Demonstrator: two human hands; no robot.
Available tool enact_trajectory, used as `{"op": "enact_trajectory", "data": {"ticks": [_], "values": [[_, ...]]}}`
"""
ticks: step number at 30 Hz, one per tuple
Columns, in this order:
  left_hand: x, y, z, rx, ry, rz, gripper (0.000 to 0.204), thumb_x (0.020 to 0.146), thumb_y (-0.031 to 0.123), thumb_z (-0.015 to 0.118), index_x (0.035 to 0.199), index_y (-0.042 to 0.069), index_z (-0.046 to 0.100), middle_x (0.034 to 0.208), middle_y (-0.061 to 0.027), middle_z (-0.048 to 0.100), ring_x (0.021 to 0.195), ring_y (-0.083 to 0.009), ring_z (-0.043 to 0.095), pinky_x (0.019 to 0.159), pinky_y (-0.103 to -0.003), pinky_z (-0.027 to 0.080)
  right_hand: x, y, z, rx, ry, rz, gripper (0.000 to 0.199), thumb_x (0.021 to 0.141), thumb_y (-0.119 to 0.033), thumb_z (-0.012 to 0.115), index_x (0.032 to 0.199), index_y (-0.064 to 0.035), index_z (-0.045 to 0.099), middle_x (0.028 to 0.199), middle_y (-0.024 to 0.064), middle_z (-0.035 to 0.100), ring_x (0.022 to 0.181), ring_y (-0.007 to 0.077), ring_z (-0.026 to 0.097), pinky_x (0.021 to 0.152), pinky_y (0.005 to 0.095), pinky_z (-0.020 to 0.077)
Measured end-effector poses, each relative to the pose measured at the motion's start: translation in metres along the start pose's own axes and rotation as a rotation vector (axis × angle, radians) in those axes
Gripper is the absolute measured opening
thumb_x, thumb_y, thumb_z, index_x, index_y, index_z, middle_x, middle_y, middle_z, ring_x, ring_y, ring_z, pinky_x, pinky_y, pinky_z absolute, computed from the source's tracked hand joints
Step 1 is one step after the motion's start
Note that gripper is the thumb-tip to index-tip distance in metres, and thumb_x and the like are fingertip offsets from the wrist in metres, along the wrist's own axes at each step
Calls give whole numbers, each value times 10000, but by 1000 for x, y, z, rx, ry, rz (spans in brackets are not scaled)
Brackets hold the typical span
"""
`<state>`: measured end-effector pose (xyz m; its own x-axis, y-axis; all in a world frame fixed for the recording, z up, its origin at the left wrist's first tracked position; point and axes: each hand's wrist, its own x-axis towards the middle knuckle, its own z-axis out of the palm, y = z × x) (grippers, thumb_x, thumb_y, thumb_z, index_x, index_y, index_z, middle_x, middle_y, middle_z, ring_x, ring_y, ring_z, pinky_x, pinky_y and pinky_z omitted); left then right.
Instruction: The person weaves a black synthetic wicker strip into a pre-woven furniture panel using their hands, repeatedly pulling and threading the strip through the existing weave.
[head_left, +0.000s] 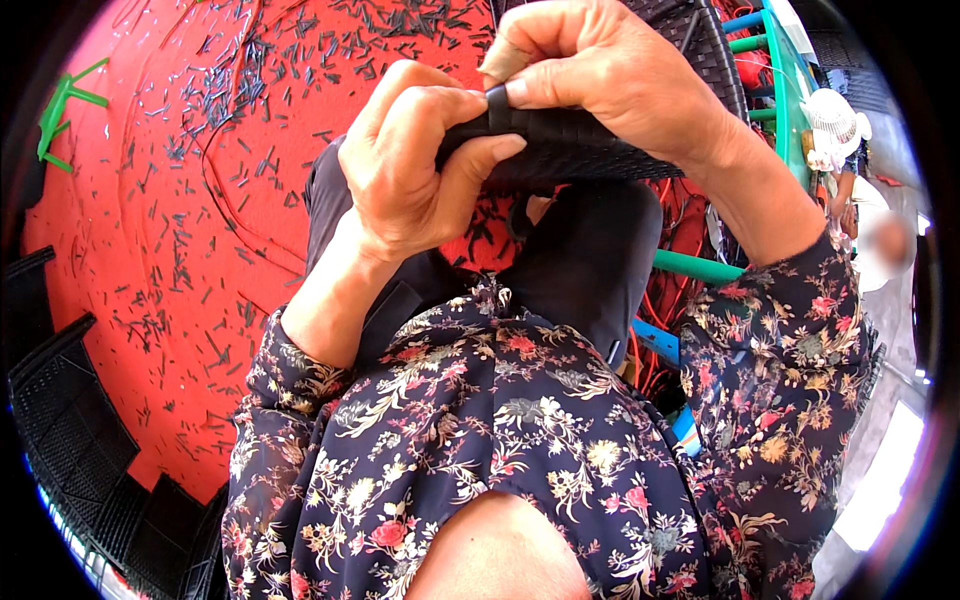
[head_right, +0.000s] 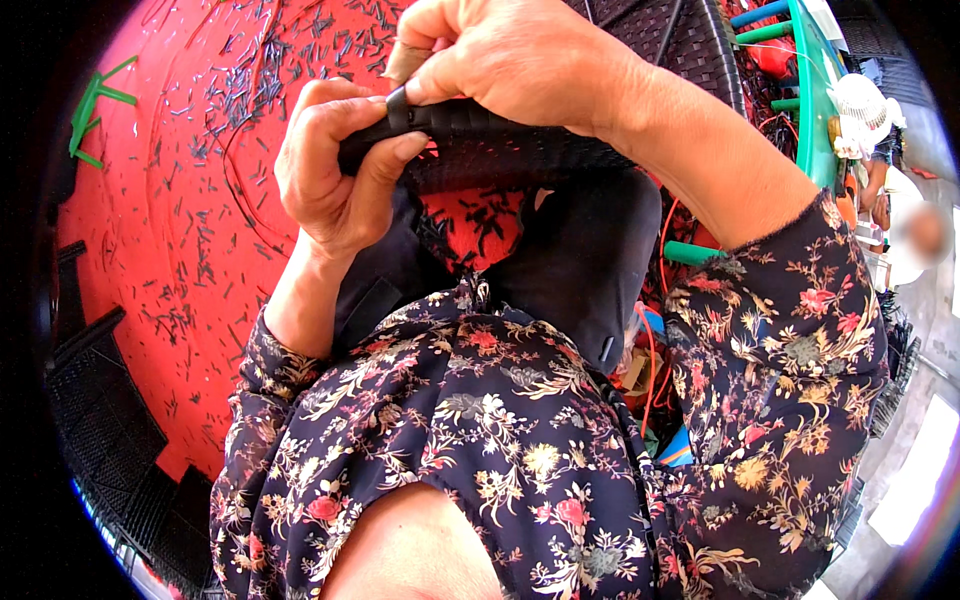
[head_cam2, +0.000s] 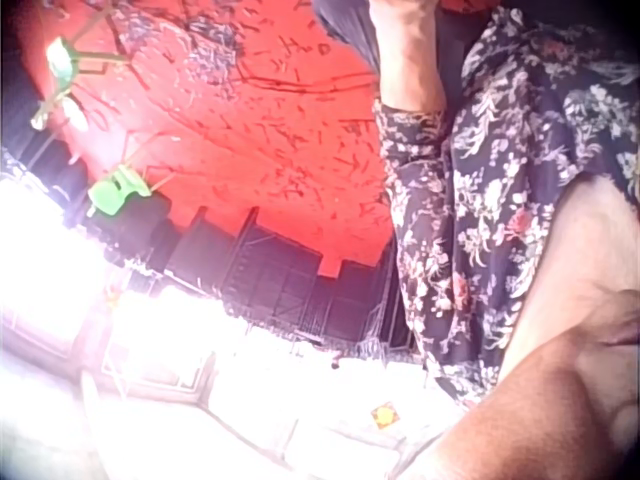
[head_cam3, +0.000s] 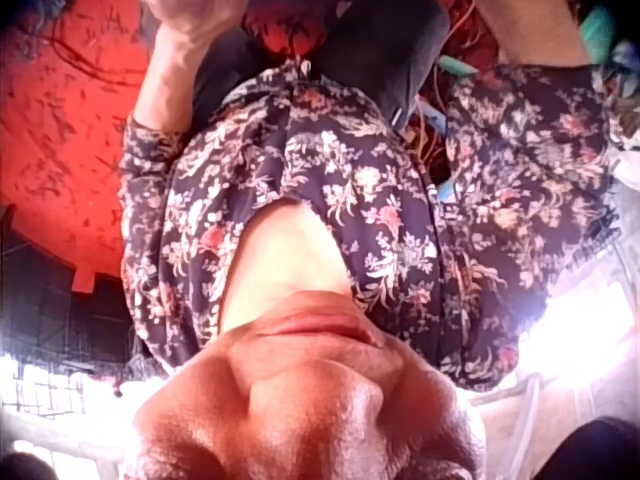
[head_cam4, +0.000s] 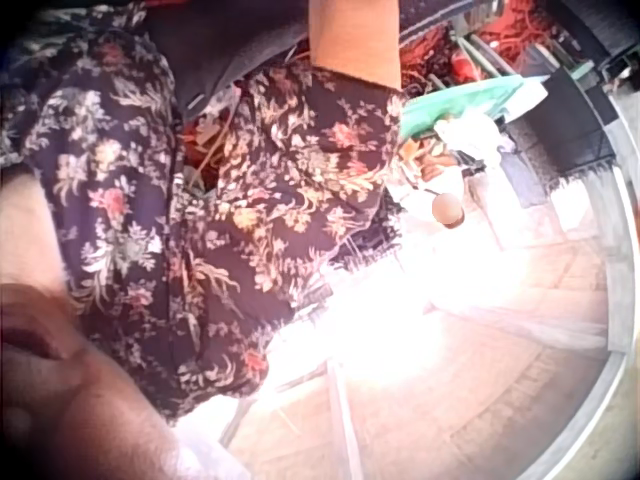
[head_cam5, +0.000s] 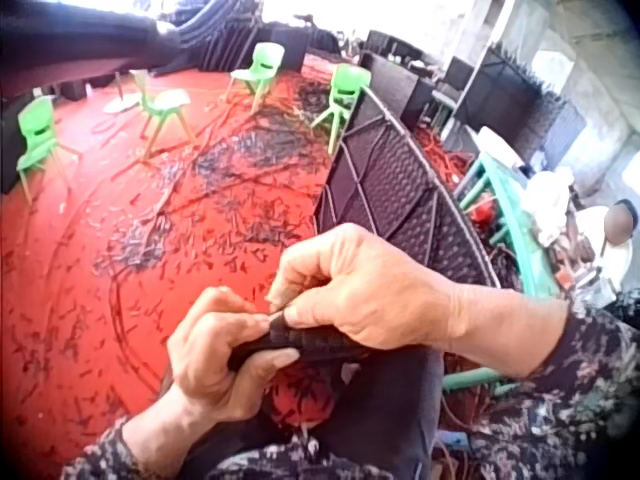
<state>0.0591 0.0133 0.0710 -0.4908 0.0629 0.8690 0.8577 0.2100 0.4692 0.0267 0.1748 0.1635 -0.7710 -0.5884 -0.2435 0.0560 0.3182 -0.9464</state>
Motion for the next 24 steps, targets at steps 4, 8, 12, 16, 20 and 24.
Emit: {"op": "enact_trajectory", "data": {"ticks": [4, 8, 12, 16, 20, 24], "values": [[-6, -1, 0, -5, -39, -2, 329, 662, 106, 782, 848, -21, 542, 724, -138, 555, 632, -218, 553, 557, -287, 452, 2, -10, -4, -192, -90, -5, 75, 761, 32, 570, 815, 36, 621, 709, 26, 620, 648, 61, 530, 595, 225, 435], [-10, 0, -3, 41, -40, 3, 332, 661, 105, 784, 843, -25, 539, 733, -143, 561, 655, -230, 563, 576, -295, 463, 3, -43, 1, -576, -235, -174, 128, 702, 50, 538, 798, 44, 622, 624, 52, 590, 567, 65, 510, 523, 239, 418], [-11, 0, -4, 48, -49, -7, 335, 661, 109, 785, 841, -25, 536, 738, -143, 561, 674, -239, 571, 592, -300, 471, 8, -44, 3, -571, -237, -173, 127, 698, 62, 528, 789, 42, 615, 608, 42, 573, 565, 64, 507, 514, 234, 409], [-11, 0, -4, 50, -56, 12, 337, 663, 110, 784, 842, -26, 534, 737, -140, 556, 666, -232, 566, 586, -296, 468, 7, -26, 1, -329, -182, -146, 113, 724, 61, 537, 803, 32, 613, 643, 15, 576, 590, 59, 505, 530, 223, 410], [-8, 1, -3, 15, -73, -13, 333, 666, 108, 782, 845, -26, 535, 729, -136, 551, 652, -223, 557, 573, -289, 460, 0, 1, 0, -72, -56, -94, 89, 766, 57, 562, 838, 24, 604, 747, 5, 591, 679, 48, 511, 602, 204, 421], [-10, -1, -4, 25, -76, -3, 330, 670, 111, 780, 847, -25, 538, 727, -136, 552, 648, -219, 556, 569, -282, 456, -3, 6, 5, -40, -27, -102, 81, 783, 50, 554, 846, 30, 601, 790, 6, 601, 730, 48, 521, 650, 211, 436]]}}
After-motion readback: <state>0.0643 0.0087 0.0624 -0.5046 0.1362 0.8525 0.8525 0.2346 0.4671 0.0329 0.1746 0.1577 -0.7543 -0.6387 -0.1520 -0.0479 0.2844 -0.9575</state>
